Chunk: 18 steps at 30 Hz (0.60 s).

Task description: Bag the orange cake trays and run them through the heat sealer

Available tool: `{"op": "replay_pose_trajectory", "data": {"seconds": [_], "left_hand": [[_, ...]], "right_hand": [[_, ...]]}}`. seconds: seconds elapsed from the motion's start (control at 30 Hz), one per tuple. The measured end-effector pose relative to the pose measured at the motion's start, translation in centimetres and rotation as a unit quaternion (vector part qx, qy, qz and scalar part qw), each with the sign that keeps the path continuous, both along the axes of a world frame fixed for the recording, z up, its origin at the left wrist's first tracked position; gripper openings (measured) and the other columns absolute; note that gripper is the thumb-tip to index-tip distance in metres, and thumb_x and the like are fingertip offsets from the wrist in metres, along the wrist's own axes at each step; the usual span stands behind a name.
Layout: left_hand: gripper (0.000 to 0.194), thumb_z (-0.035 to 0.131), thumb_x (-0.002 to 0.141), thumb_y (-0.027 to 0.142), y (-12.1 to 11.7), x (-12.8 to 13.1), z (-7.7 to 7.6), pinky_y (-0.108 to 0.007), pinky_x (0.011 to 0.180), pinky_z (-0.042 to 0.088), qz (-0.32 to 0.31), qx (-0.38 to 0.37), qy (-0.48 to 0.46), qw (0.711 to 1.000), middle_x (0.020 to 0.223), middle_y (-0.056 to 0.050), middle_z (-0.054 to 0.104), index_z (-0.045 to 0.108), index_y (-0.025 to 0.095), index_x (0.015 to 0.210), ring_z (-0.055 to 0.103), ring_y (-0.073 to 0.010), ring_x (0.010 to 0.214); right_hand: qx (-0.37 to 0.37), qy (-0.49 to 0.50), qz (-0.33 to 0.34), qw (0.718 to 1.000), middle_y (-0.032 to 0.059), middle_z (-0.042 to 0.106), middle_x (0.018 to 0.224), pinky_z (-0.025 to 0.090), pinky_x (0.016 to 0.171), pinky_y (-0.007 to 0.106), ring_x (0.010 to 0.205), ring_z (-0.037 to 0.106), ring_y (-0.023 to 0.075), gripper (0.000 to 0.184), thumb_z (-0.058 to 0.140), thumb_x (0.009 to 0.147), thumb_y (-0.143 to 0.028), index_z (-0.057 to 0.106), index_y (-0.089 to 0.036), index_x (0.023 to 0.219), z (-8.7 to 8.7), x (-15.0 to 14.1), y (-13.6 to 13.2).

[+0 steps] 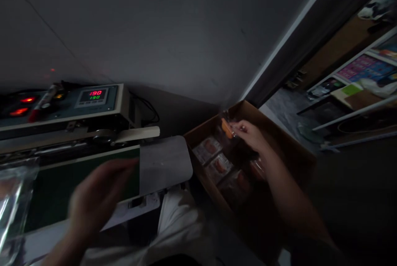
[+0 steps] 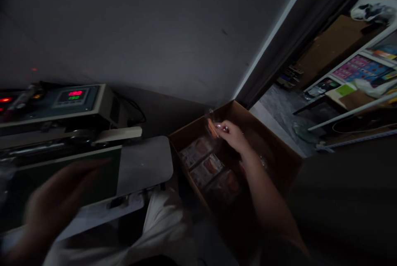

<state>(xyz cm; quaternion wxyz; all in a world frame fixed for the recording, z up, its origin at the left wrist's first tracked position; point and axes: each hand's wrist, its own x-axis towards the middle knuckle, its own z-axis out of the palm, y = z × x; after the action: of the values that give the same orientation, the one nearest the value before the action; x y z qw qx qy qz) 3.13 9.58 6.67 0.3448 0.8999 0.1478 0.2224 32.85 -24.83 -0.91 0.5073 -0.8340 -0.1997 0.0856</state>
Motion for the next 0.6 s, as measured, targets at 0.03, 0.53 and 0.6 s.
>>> {"op": "replay_pose_trajectory", "data": {"seconds": [0.03, 0.53, 0.6], "left_hand": [[0.024, 0.064, 0.086, 0.040, -1.4, 1.5, 0.3, -0.039, 0.087, 0.058, -0.050, -0.019, -0.014, 0.998, 0.104, -0.004, 0.075, 0.071, 0.027, 0.104, 0.071, -0.0250, 0.094], [0.046, 0.088, 0.060, 0.038, -2.7, 3.1, -0.5, -0.017, 0.040, 0.036, -0.014, -0.476, -0.006, 0.879, 0.077, -0.002, 0.071, 0.064, 0.016, 0.092, 0.058, -0.0100, 0.051], [0.048, 0.087, 0.062, 0.040, -1.9, 2.3, -1.6, -0.017, 0.040, 0.037, -0.001, -0.522, -0.002, 0.853, 0.080, -0.003, 0.071, 0.064, 0.017, 0.097, 0.059, -0.0106, 0.052]], "right_hand": [[0.017, -0.058, 0.041, 0.997, 0.0058, 0.072, 0.112, 0.054, 0.090, 0.037, 0.107, 0.067, 0.0230, 0.025, 0.071, 0.084, -0.039, 0.058, -0.019, 0.078, 3.1, -1.2, -0.3], [0.322, 0.039, 0.131, 0.937, 0.0071, 0.067, 0.124, 0.058, 0.088, 0.042, 0.103, 0.068, 0.0228, 0.083, 0.066, 0.085, -0.056, 0.022, -0.037, 0.153, 5.9, -14.1, 15.9], [0.318, 0.020, 0.096, 0.943, 0.0080, 0.065, 0.128, 0.054, 0.096, 0.043, 0.110, 0.065, 0.0228, 0.068, 0.066, 0.086, -0.051, 0.041, -0.032, 0.146, 3.2, -15.1, 18.2]]}}
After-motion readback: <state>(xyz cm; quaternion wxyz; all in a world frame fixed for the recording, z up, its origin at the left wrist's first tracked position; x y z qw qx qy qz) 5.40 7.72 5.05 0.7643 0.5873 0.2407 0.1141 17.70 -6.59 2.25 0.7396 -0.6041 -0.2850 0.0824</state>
